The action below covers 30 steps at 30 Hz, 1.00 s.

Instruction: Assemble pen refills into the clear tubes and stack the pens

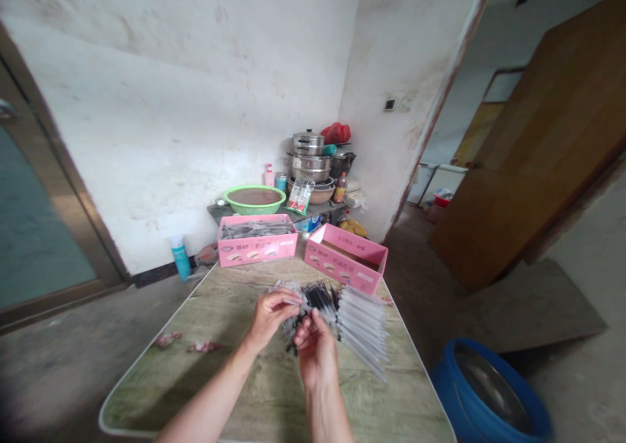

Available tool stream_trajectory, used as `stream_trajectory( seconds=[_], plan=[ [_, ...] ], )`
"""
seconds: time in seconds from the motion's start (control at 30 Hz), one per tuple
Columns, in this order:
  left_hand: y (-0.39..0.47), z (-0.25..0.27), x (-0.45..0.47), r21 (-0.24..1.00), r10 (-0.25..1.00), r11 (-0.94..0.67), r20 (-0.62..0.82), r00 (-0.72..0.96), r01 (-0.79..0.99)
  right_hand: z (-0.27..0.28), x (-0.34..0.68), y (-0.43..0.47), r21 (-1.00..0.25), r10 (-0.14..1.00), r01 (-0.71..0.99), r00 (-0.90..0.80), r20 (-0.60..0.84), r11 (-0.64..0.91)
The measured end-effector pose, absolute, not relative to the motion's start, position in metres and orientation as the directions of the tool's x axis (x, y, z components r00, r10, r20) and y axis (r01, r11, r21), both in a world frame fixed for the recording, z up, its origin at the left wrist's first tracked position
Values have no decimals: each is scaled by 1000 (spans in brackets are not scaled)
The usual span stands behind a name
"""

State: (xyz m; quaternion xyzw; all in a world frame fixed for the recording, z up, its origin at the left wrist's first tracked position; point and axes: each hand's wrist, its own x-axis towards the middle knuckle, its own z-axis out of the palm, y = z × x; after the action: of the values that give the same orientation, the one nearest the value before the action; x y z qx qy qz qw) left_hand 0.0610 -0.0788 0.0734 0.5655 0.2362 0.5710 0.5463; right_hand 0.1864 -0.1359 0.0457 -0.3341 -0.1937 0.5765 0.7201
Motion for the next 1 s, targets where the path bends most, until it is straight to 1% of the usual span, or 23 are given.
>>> stream_trajectory(
  seconds=[0.03, 0.1, 0.23, 0.3, 0.4, 0.47, 0.53, 0.57, 0.6, 0.63, 0.7, 0.77, 0.83, 0.9, 1.0],
  plan=[
    [-80, 73, 62, 890, 886, -304, 395, 243, -339, 50, 183, -137, -655, 965, -752, 217, -145, 70],
    [-82, 71, 63, 894, 872, -331, 412, 265, -302, 58, 175, -140, -582, 976, -813, 132, -172, 8],
    [-85, 73, 60, 889, 841, -362, 441, 314, -280, 73, 163, -146, -518, 983, -853, 37, -178, -62],
    [-86, 75, 59, 900, 860, -306, 401, 315, -309, 76, 161, -151, -538, 979, -836, 10, -201, -102],
    [-83, 74, 56, 885, 918, -198, 318, 238, -421, 74, 169, -161, -657, 974, -735, -20, -226, -168],
    [-77, 67, 53, 858, 944, -149, 271, 187, -492, 68, 184, -167, -783, 979, -606, 32, -203, -143],
    [-72, 55, 49, 855, 957, -106, 226, 180, -508, 58, 207, -171, -889, 967, -456, 211, -145, -34],
    [-70, 48, 48, 862, 961, -86, 204, 186, -499, 52, 221, -173, -923, 939, -381, 332, -92, 44],
    [-68, 42, 47, 871, 963, -67, 184, 197, -487, 46, 234, -174, -950, 910, -301, 412, -51, 83],
    [-68, 36, 46, 876, 963, -50, 169, 210, -479, 40, 247, -176, -974, 884, -208, 468, -17, 91],
    [-69, 27, 47, 886, 958, -24, 152, 242, -464, 29, 267, -179, -999, 858, 35, 512, 41, 28],
    [-71, 22, 49, 898, 946, -6, 148, 289, -440, 21, 277, -183, -950, 873, 313, 467, 140, -16],
    [-73, 20, 51, 916, 927, 0, 151, 343, -402, 16, 276, -187, -845, 907, 535, 360, 217, -10],
    [-74, 19, 52, 932, 909, -2, 152, 388, -362, 14, 268, -188, -729, 938, 685, 256, 232, -7],
    [-74, 16, 52, 946, 893, -9, 153, 423, -324, 14, 254, -186, -551, 965, 833, 184, 189, -50]
  ],
)
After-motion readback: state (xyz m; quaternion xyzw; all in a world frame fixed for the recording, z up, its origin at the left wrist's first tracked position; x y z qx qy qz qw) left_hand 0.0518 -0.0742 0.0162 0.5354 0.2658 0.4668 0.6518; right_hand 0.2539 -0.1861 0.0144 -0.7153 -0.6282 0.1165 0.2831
